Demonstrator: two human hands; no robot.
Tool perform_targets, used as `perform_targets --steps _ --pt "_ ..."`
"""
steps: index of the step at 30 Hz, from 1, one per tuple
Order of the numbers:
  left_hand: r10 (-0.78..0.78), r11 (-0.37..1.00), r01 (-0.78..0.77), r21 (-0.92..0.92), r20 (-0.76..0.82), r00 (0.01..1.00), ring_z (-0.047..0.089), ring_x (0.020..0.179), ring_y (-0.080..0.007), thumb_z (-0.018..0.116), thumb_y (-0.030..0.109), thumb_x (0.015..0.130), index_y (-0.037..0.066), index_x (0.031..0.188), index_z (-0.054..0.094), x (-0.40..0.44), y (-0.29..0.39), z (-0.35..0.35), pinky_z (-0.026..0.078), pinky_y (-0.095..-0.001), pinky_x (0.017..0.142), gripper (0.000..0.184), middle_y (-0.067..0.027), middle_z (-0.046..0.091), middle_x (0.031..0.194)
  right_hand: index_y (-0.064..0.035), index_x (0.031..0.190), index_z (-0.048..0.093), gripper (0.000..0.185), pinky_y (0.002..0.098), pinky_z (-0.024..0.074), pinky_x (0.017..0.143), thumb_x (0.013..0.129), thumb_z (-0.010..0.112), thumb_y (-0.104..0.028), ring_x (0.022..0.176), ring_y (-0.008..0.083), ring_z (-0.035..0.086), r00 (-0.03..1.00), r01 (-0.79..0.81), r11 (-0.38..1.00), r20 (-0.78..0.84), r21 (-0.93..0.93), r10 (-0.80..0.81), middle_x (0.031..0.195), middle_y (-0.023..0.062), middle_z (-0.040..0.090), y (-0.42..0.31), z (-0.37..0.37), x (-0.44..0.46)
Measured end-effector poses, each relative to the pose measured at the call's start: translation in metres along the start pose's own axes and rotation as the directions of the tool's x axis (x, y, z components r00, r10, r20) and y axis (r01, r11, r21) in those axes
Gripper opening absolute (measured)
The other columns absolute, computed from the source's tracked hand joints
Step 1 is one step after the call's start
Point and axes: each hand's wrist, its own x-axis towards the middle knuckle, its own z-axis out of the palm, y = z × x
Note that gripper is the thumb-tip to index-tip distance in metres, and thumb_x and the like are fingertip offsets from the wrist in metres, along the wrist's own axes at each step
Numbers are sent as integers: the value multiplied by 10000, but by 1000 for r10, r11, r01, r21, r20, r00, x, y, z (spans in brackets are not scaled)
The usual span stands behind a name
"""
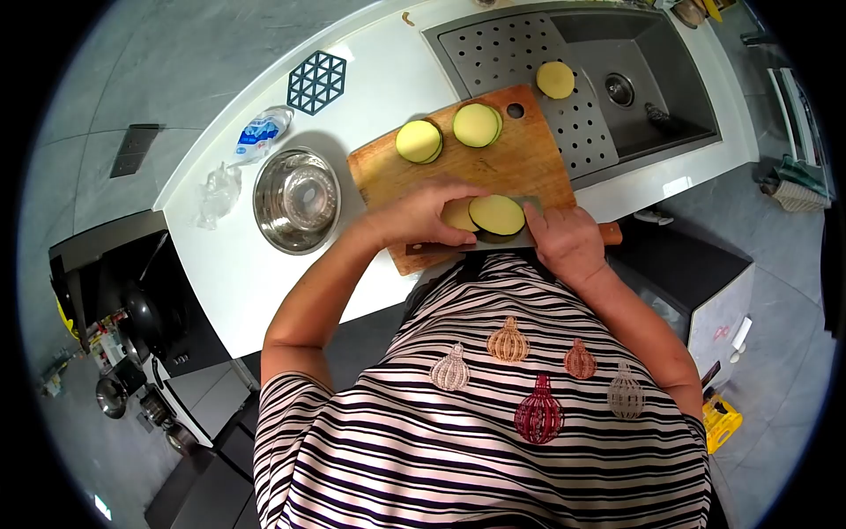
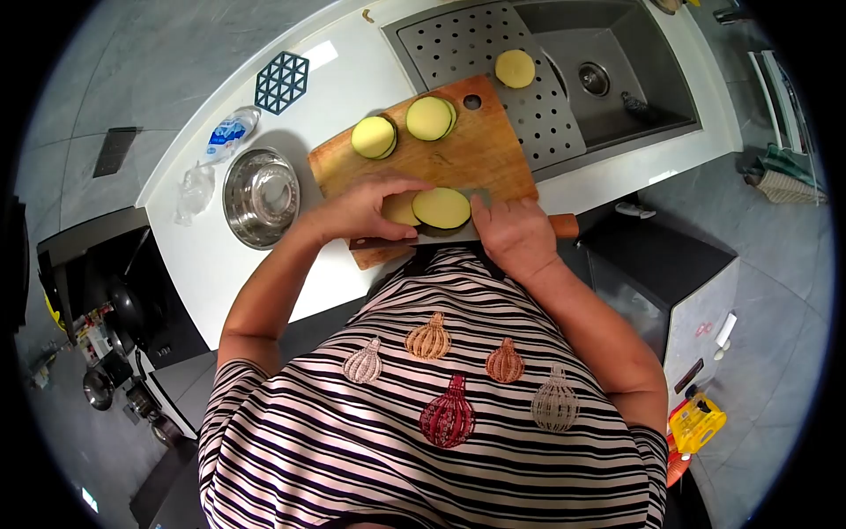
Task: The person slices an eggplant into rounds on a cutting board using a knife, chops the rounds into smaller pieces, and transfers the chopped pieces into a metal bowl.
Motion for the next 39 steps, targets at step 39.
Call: perform_targets --steps 39 --pt "350 899 -58 434 -633 691 592 982 -328 779 139 688 32 1046 675 -1 -27 96 513 -410 842 388 -114 618 1087 -132 1020 663 191 399 491 552 874 673 -254 631 294 638 903 -404 843 302 355 305 676 106 632 1 -23 -17"
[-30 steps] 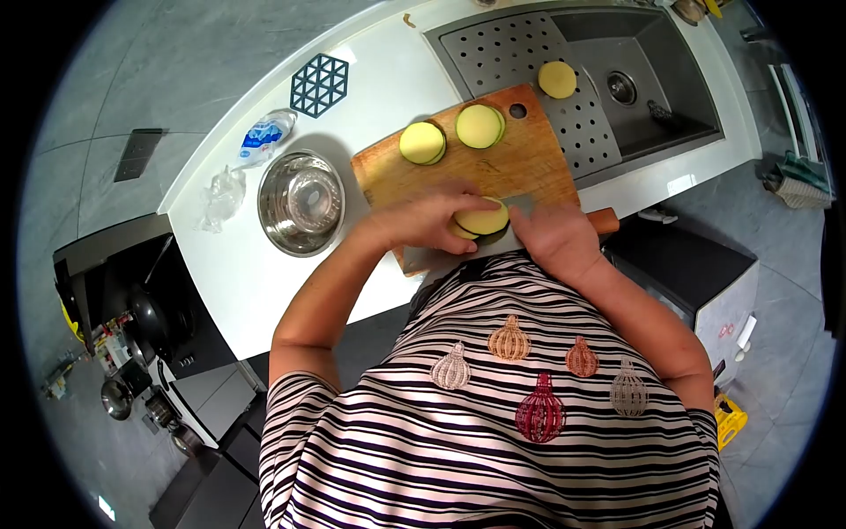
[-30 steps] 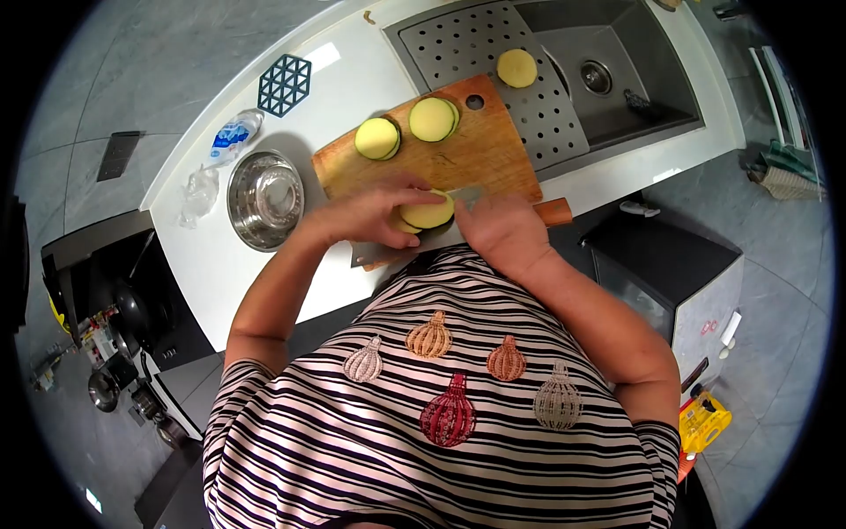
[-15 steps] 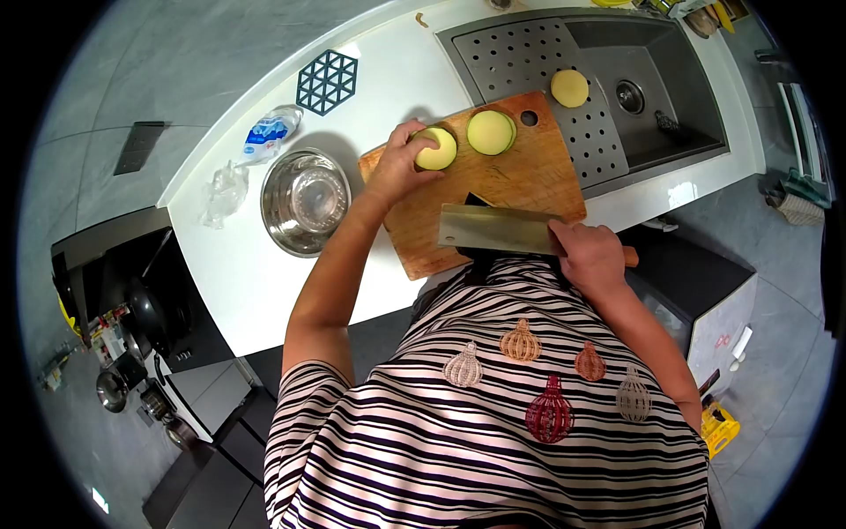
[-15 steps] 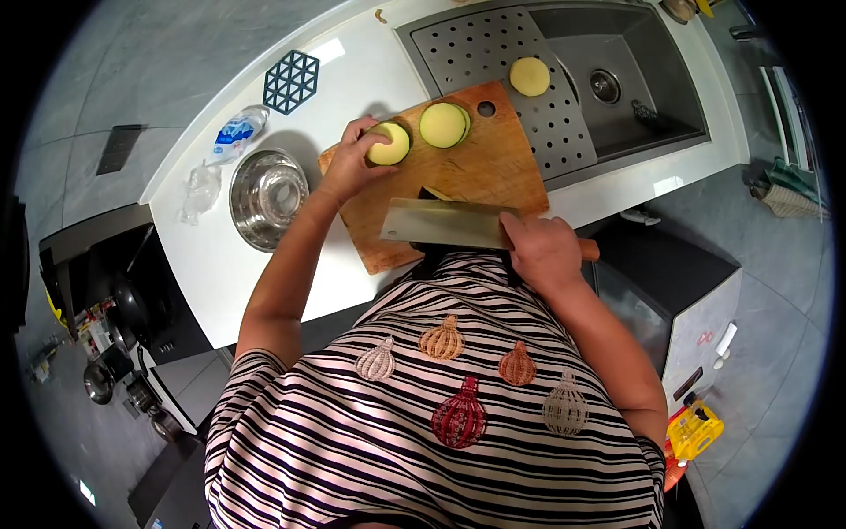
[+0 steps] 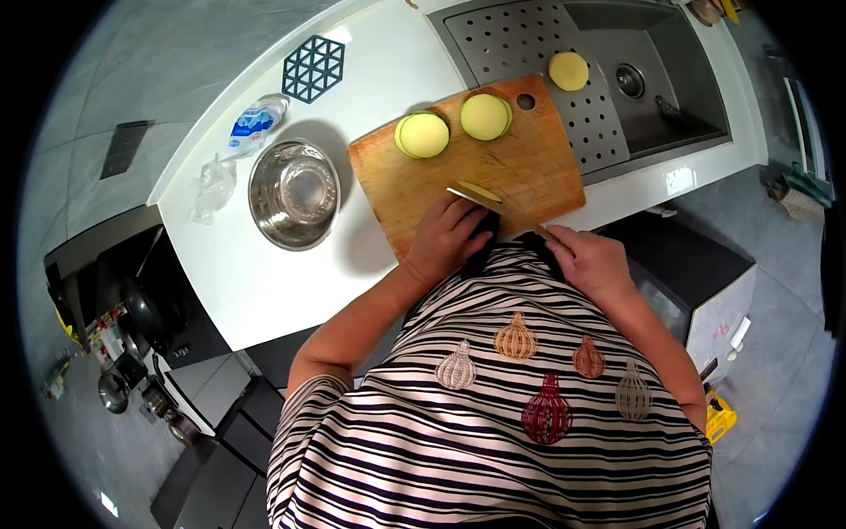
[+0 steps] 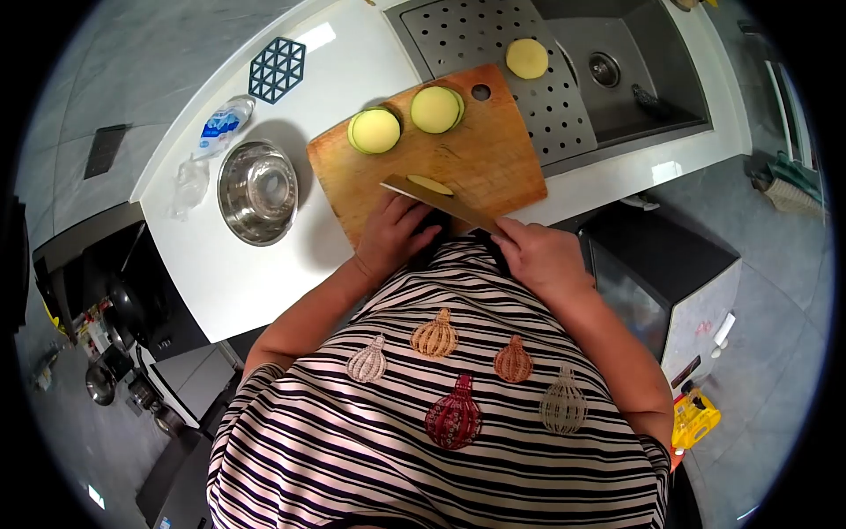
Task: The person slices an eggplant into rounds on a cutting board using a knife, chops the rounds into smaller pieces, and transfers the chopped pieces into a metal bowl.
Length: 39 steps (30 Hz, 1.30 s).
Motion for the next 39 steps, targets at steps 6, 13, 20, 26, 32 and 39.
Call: perform_targets --steps 6,13,20,26,32,39 --pt "-67 996 68 55 -22 997 598 990 -374 808 157 685 31 1056 673 -12 -2 12 531 -434 832 414 -136 614 1093 -129 1071 657 212 389 501 560 872 676 -201 630 275 636 996 38 987 90 -154 -24 700 101 635 -3 -11 -3" --pt "-68 993 74 93 -65 996 603 980 -370 803 157 681 26 1052 676 -16 -2 18 539 -421 822 414 -137 619 1079 -113 1062 638 187 405 504 581 891 647 -188 640 293 630 986 17 990 166 -139 7 709 104 632 -9 -23 0" --pt "-72 994 80 78 -104 992 606 1051 -305 770 147 694 41 1067 683 -16 -4 20 538 -378 860 397 -88 635 1123 -83 955 672 150 422 505 590 900 634 -217 648 318 645 966 -56 990 243 -132 87 685 140 646 -13 -22 17" --pt "-49 997 56 56 -111 993 607 1039 -293 761 141 693 45 1064 675 -9 -2 17 534 -372 863 392 -80 639 1136 -41 883 695 232 452 517 649 904 616 -258 711 362 664 921 -87 978 359 -190 152 739 183 676 -4 16 44" --pt "-68 996 73 42 -123 990 606 987 -303 781 134 684 60 1061 682 -12 -1 24 533 -385 833 397 -83 630 1098 -42 881 700 257 462 512 675 921 593 -272 736 381 659 967 -57 990 239 -126 86 778 193 682 18 75 60" --pt "-85 994 93 50 -154 984 604 954 -313 789 126 670 57 1067 680 -20 2 24 534 -387 815 418 -94 619 1084 -73 894 702 217 449 506 650 918 607 -267 741 361 656 978 -85 996 187 -28 89 774 163 676 6 32 46"
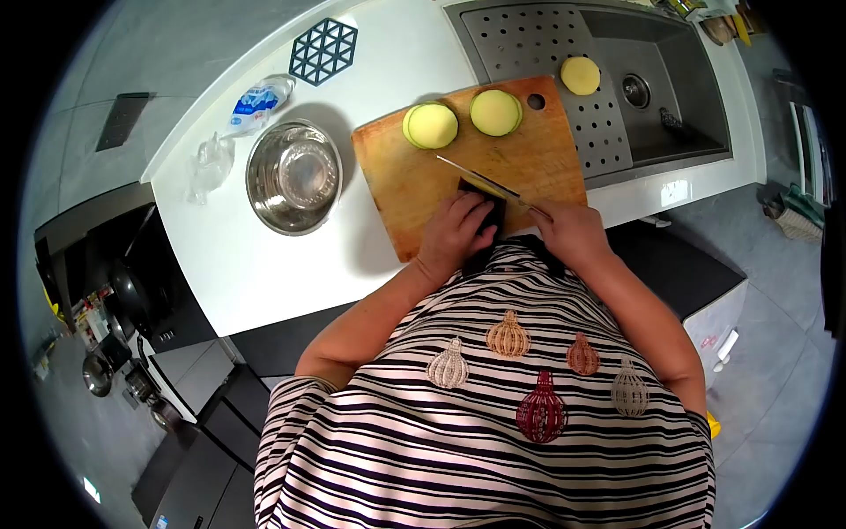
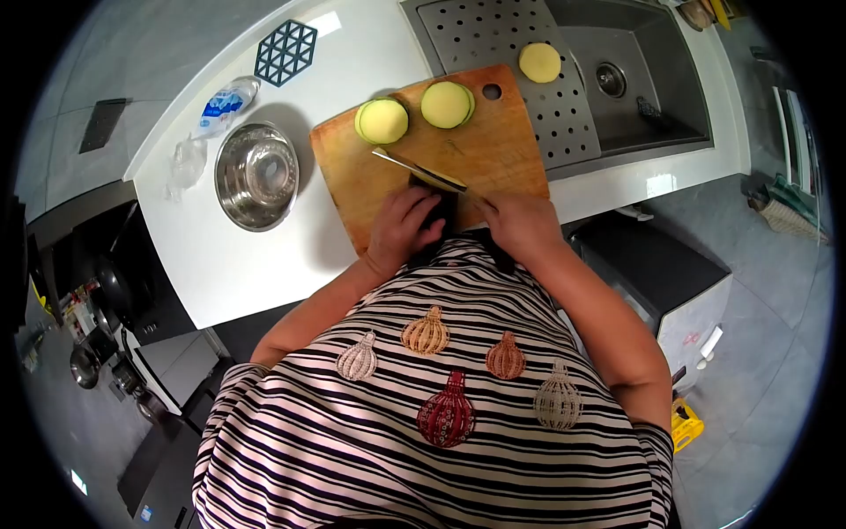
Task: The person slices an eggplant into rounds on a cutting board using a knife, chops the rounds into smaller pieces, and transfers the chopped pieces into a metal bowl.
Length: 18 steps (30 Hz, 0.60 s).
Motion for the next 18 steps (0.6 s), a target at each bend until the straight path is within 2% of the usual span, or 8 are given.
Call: perform_targets --steps 3,5,9,11,18 --pt "-14 998 16 -53 36 999 598 1010 -316 780 124 678 29 1072 667 2 -2 1 534 -385 845 421 -107 613 1106 -74 906 697 197 437 502 630 917 613 -252 715 357 647 999 30 997 -24 -71 -32 756 149 666 -12 -37 -23" --pt "23 998 -24 -50 -23 999 596 1012 -318 782 123 681 24 1071 666 1 -3 3 536 -390 842 419 -107 615 1107 -70 903 688 179 432 495 611 914 617 -234 689 352 639 996 -1 994 84 -106 10 742 141 660 -17 -53 -37" --pt "-9 999 8 -38 -16 1000 594 1019 -318 782 120 681 26 1071 666 -2 -2 3 535 -395 845 418 -108 615 1108 -68 886 677 163 435 494 601 910 621 -219 671 350 634 995 9 994 100 -111 2 727 141 653 -9 -56 -55" --pt "-6 1000 6 -27 -21 1000 594 1024 -321 784 122 679 29 1076 666 -2 -3 4 534 -396 848 425 -108 615 1110 -49 887 646 137 452 502 623 865 638 -184 670 355 643 993 14 995 114 -103 -2 706 158 654 -7 -54 -56" --pt "-47 998 48 -43 6 999 588 1030 -329 777 113 686 32 1083 664 -1 -5 -1 529 -402 859 421 -110 608 1109 -60 843 673 157 443 500 589 892 641 -206 647 349 639 995 18 990 95 -139 -5 698 155 654 -6 -38 -38"
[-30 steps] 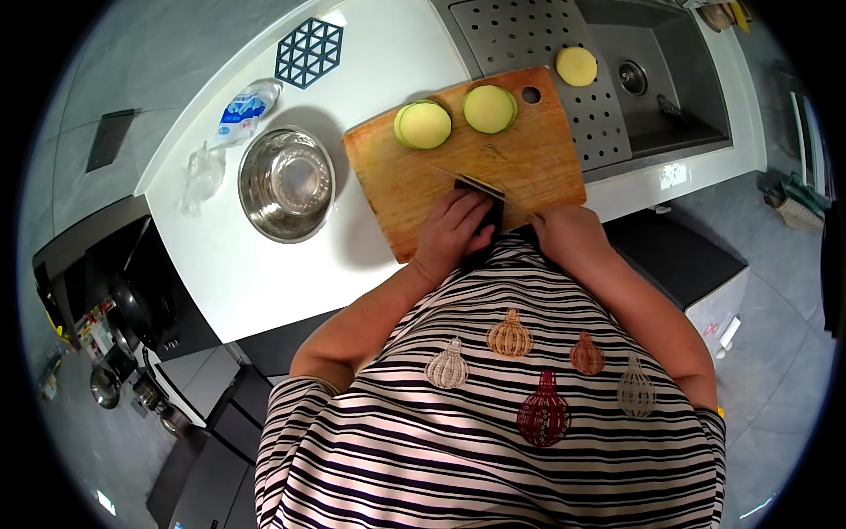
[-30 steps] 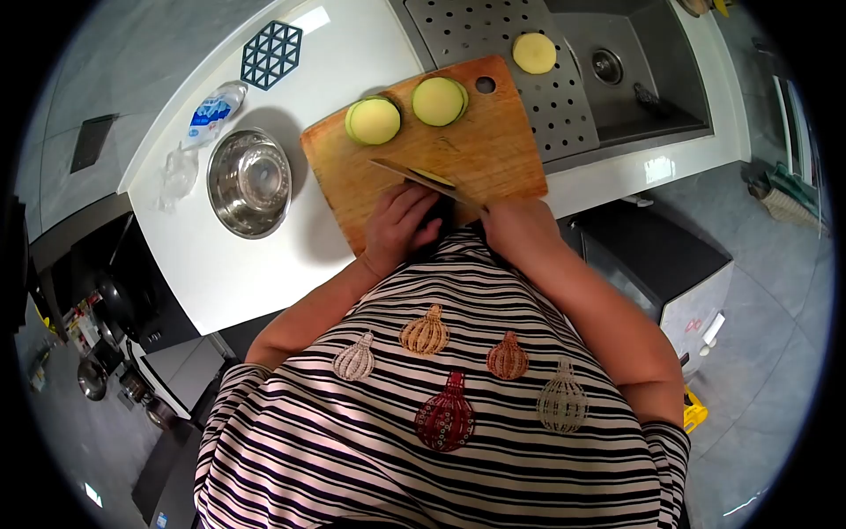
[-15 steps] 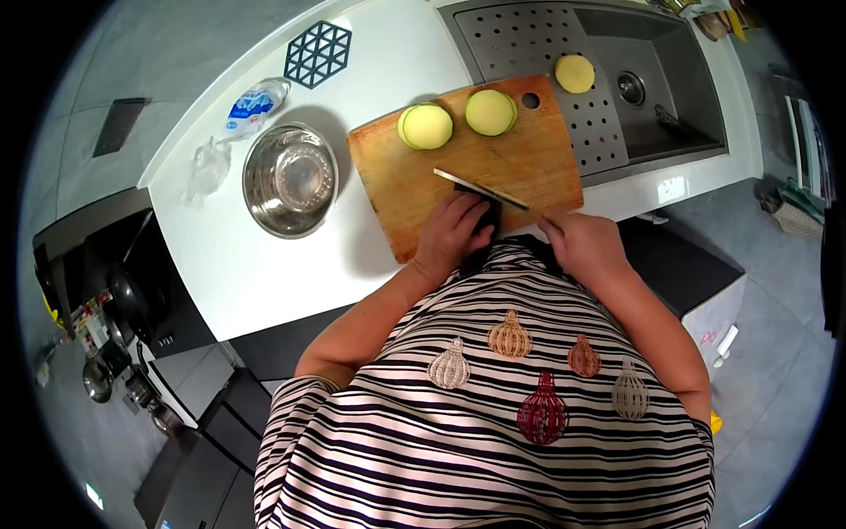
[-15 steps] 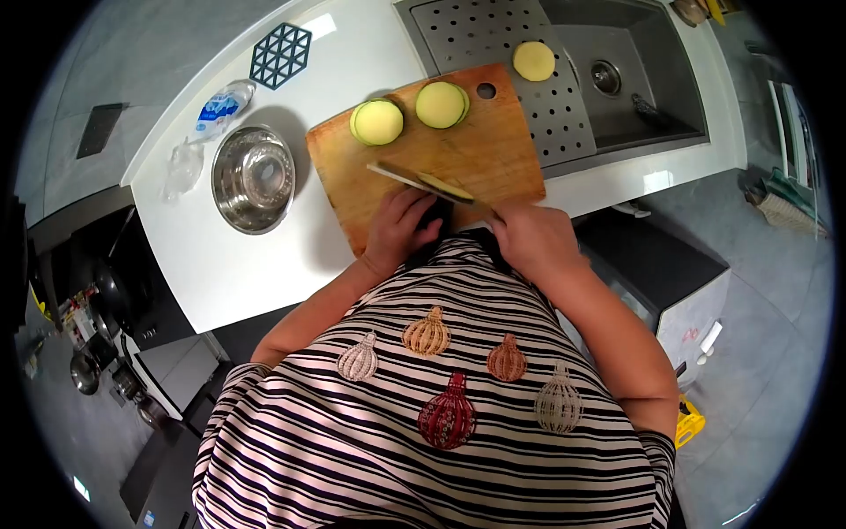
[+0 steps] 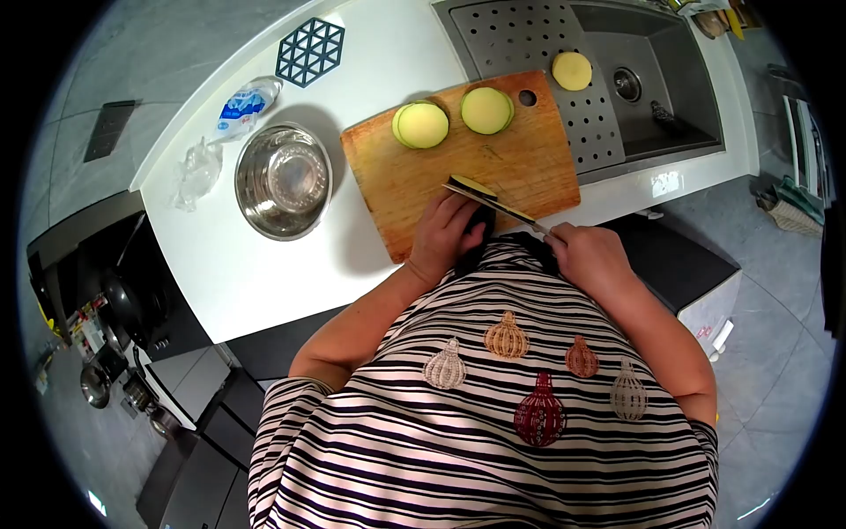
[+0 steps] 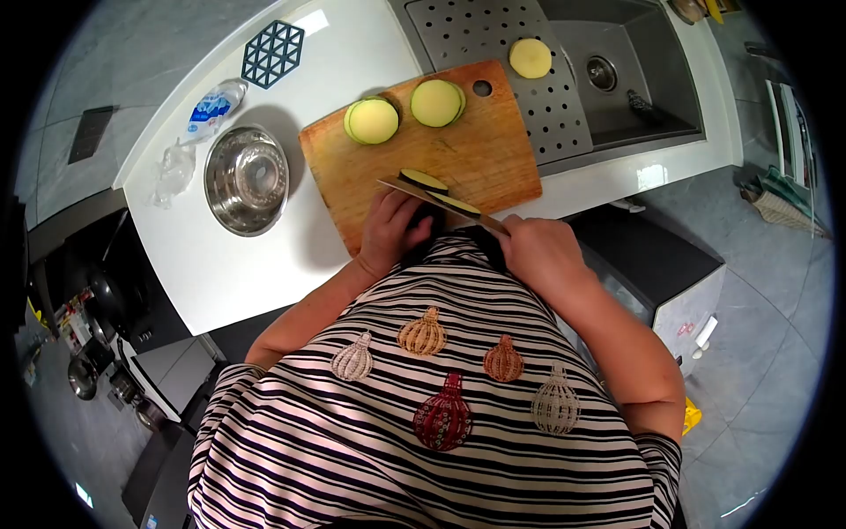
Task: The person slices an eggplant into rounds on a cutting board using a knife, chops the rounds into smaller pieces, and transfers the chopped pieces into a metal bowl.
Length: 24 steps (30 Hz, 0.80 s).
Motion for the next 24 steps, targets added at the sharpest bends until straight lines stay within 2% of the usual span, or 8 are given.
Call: perform_targets --steps 3,9,12,15,18,21,23,24 --pt "-19 999 18 -35 -23 1000 577 1013 -338 779 103 675 38 1077 672 -1 -2 2 506 -410 868 420 -114 616 1106 -43 831 672 183 437 507 593 886 650 -216 637 349 644 997 55 998 -45 3 -55 684 168 653 1 11 12" --pt "-26 1000 25 -13 -19 999 577 1014 -337 777 97 678 36 1077 670 -1 2 2 501 -407 865 417 -110 619 1106 -17 810 679 239 456 512 624 889 638 -240 670 363 663 997 -58 998 53 -26 59 698 192 664 -3 53 51" --pt "-22 1000 21 -21 -32 999 577 1019 -334 778 92 679 31 1076 668 2 4 3 499 -407 866 416 -112 620 1100 -20 797 683 237 468 512 648 884 632 -234 705 368 669 1000 -1 998 -28 -63 -1 725 200 671 2 77 66" --pt "4 1000 -4 13 -45 999 592 989 -314 785 104 681 46 1058 666 3 8 -3 525 -395 834 399 -91 613 1088 -31 856 694 174 482 518 673 832 626 -189 751 383 675 999 -6 1000 -50 1 6 784 211 682 5 77 60" --pt "3 1000 -3 -8 -23 1000 593 968 -314 788 99 697 51 1045 672 1 8 -14 524 -394 814 370 -87 616 1069 -23 839 675 184 465 510 659 855 652 -205 714 369 662 981 62 996 -189 63 -49 750 188 673 4 70 45" --pt "42 994 -43 -99 -16 999 590 959 -315 790 141 717 58 1024 681 -4 8 -31 501 -409 840 336 -83 623 1060 -41 873 657 145 438 507 620 807 680 -168 676 337 654 950 64 997 -304 -30 -70 709 153 652 9 53 26" --pt "114 987 -106 123 -60 992 584 983 -314 787 198 737 68 1021 693 10 16 -54 465 -420 890 326 -78 628 1055 -69 864 658 158 412 494 580 733 681 -155 602 293 631 891 95 970 -414 -225 -184 634 106 609 14 44 18" --pt "99 986 -90 141 -59 993 594 1018 -321 790 195 730 56 1057 688 23 20 -61 448 -434 942 369 -102 646 1050 -69 864 658 158 412 494 580 733 681 -155 602 293 631 889 91 970 -420 -225 -181 634 106 609 16 38 15"
